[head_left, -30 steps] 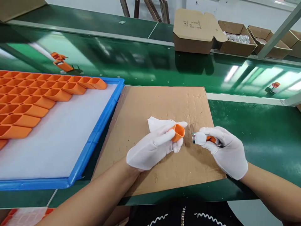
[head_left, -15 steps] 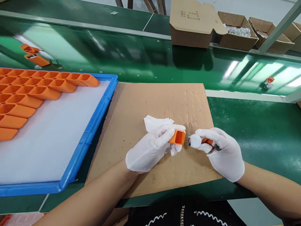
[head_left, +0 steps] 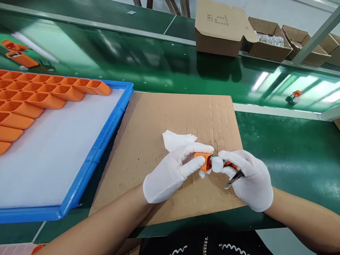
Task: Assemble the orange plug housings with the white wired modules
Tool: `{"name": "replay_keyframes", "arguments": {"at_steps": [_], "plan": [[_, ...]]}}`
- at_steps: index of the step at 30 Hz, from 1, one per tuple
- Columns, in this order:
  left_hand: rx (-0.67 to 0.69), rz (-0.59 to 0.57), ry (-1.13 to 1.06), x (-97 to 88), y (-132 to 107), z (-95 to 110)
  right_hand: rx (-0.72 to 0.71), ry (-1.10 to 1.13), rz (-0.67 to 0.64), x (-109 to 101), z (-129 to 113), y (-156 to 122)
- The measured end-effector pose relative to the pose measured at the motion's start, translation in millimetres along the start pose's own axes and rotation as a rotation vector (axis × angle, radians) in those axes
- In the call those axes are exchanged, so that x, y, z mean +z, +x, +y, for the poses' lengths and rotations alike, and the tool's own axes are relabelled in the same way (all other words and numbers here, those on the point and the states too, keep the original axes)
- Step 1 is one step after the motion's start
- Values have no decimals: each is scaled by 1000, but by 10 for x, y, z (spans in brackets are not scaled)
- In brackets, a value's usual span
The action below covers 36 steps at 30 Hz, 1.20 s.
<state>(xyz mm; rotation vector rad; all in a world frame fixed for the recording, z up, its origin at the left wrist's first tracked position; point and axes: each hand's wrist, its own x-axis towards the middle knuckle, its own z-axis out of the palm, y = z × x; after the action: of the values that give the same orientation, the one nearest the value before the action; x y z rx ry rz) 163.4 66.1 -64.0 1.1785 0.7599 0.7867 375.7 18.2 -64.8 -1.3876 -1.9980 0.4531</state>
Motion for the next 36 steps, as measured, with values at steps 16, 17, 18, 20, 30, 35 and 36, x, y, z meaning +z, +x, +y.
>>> {"name": "replay_keyframes", "arguments": {"at_steps": [16,17,18,20,30,35,36], "plan": [[5,34,40,60,-36,-34,-112,-434,52,-85,-210,51],[4,45,52,64,-40,-38,-109,-434,51,-86,-215,49],[11,55,73,67,-45,-43,-105,-433,48,-87,-219,47],[52,61,135,72,-54,-51,-98,-431,43,-91,-221,47],[118,286,282,22,-65,-36,-42,-148,120,-120,-185,23],[338,212,563,29,-90,-79,39,-100,29,-61,-157,-37],[371,191,613,35,-92,-94,39,-95,21,-50,-158,-41]]}}
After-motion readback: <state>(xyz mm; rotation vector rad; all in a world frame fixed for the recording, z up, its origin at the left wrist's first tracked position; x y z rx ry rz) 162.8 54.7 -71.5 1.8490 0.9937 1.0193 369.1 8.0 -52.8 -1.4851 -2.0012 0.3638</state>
